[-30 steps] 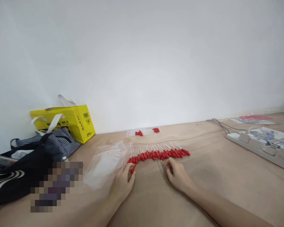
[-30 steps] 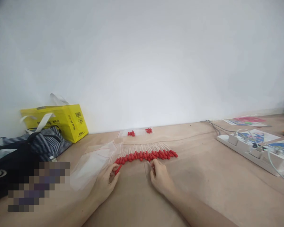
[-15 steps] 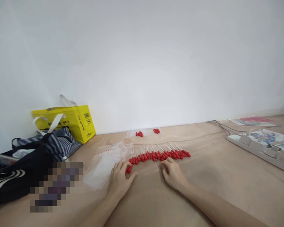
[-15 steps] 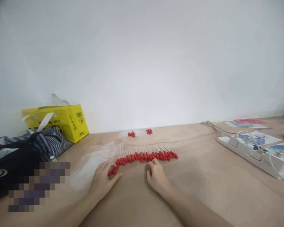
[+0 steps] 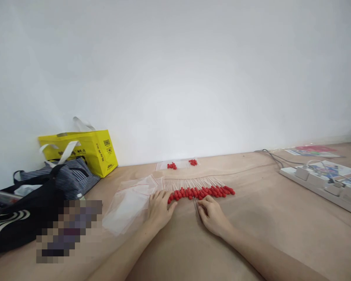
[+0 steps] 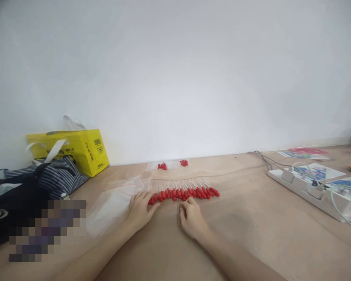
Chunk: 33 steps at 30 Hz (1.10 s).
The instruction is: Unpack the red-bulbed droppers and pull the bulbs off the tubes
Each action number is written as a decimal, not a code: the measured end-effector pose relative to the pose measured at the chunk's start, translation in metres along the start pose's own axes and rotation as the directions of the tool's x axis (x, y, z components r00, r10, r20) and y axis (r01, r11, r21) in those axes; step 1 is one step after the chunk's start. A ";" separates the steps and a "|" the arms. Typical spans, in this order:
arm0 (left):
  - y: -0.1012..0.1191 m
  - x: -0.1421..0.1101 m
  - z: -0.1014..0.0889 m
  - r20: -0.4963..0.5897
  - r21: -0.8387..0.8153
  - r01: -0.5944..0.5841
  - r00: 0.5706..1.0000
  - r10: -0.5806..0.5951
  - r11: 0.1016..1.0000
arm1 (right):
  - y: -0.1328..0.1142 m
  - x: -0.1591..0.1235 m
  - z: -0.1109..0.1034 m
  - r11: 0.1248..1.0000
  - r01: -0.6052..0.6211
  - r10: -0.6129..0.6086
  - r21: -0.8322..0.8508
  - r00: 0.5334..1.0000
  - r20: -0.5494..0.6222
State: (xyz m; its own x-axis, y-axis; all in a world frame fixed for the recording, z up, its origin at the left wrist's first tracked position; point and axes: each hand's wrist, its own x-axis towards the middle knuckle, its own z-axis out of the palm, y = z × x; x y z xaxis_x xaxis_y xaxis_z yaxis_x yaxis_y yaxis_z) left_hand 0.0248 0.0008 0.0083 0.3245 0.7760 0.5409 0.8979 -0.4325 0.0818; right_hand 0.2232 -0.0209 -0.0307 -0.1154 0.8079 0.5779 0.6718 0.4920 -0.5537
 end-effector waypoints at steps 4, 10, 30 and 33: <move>0.003 0.016 0.007 0.058 0.046 -0.077 0.996 0.074 0.996 | 0.000 0.000 -0.004 0.997 -0.042 0.045 0.072 0.998 -0.043; 0.001 0.018 0.005 0.038 0.039 -0.090 0.995 0.089 0.995 | 0.006 0.001 -0.005 0.993 -0.023 0.031 0.113 0.997 -0.077; 0.009 -0.042 -0.012 -0.008 -0.454 -0.150 0.986 0.165 0.878 | -0.009 -0.005 -0.005 0.815 0.520 -0.532 -0.257 0.846 0.023; 0.015 -0.042 -0.017 0.052 -0.383 -0.163 0.979 0.198 0.909 | -0.012 -0.008 -0.005 0.816 0.522 -0.529 -0.248 0.848 0.042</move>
State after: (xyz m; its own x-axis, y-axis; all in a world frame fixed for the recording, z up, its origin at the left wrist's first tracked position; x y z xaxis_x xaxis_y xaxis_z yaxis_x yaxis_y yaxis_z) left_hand 0.0198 -0.0456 0.0011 0.5107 0.6982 0.5018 0.6498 -0.6956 0.3065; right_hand 0.2200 -0.0347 -0.0251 -0.4841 0.4380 0.7575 0.6695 0.7428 -0.0017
